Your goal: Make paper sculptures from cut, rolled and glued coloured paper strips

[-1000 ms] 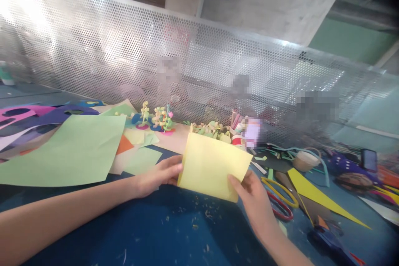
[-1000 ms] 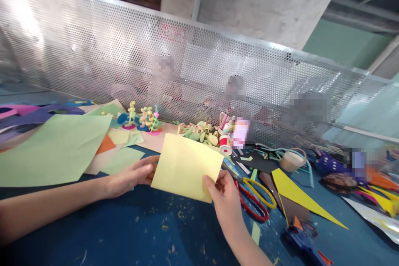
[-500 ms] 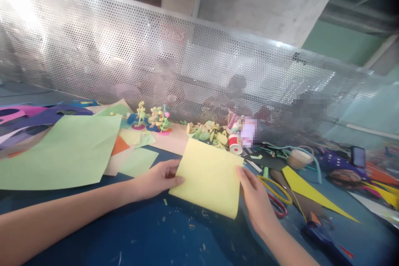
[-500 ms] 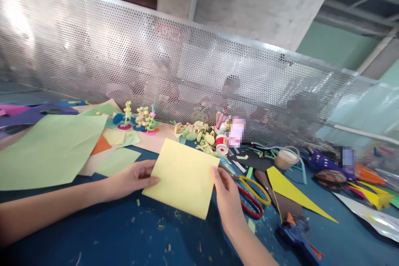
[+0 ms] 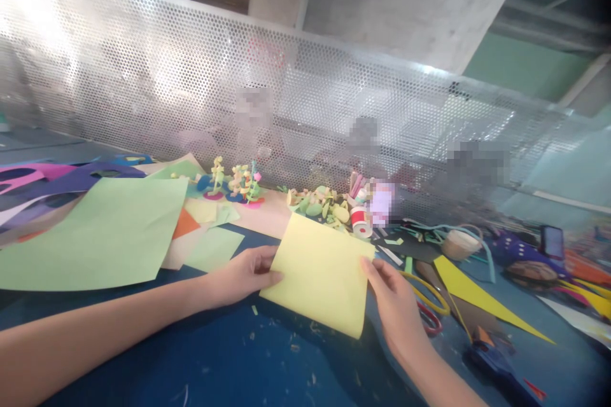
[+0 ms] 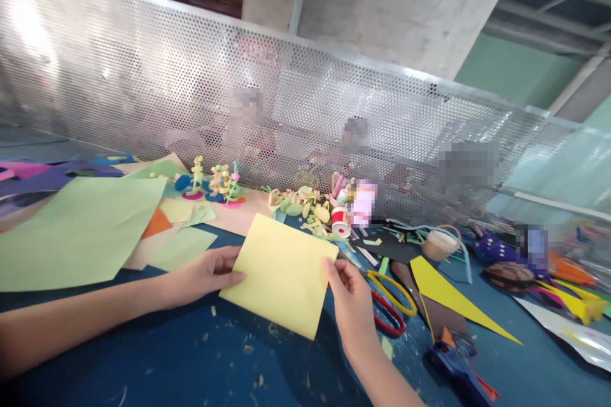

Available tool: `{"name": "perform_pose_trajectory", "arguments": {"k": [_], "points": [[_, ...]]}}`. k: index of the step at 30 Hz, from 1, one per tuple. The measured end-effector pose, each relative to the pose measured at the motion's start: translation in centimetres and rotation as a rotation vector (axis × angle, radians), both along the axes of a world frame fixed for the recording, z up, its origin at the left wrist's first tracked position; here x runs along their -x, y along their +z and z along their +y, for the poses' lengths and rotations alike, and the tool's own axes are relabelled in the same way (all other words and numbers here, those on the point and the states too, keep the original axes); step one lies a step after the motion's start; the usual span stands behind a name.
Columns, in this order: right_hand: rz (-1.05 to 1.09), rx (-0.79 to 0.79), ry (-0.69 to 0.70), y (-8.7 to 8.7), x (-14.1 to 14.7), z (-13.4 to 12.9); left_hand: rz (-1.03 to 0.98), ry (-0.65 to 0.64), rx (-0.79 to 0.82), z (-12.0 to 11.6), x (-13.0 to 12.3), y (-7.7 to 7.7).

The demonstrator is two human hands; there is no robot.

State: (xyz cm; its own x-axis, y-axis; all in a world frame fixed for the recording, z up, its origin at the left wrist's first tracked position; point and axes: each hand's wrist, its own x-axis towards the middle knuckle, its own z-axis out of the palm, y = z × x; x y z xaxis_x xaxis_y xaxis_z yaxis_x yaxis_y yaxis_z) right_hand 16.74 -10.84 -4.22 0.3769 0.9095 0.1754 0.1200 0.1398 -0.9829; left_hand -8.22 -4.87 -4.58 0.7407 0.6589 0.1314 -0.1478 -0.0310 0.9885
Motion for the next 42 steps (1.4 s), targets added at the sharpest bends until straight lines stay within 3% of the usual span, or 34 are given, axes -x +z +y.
{"name": "perform_pose_trajectory", "arguments": {"k": [17, 24, 42], "points": [[-0.147, -0.030, -0.022, -0.2, -0.2, -0.2, 0.018, 0.045, 0.014, 0.0, 0.0, 0.0], [-0.248, -0.059, -0.069, 0.5, 0.0, -0.8, 0.040, 0.068, 0.042, -0.1, 0.3, 0.5], [-0.208, -0.061, -0.047, 0.9, 0.3, -0.8, 0.096, 0.054, 0.088, -0.1, 0.0, 0.0]]}}
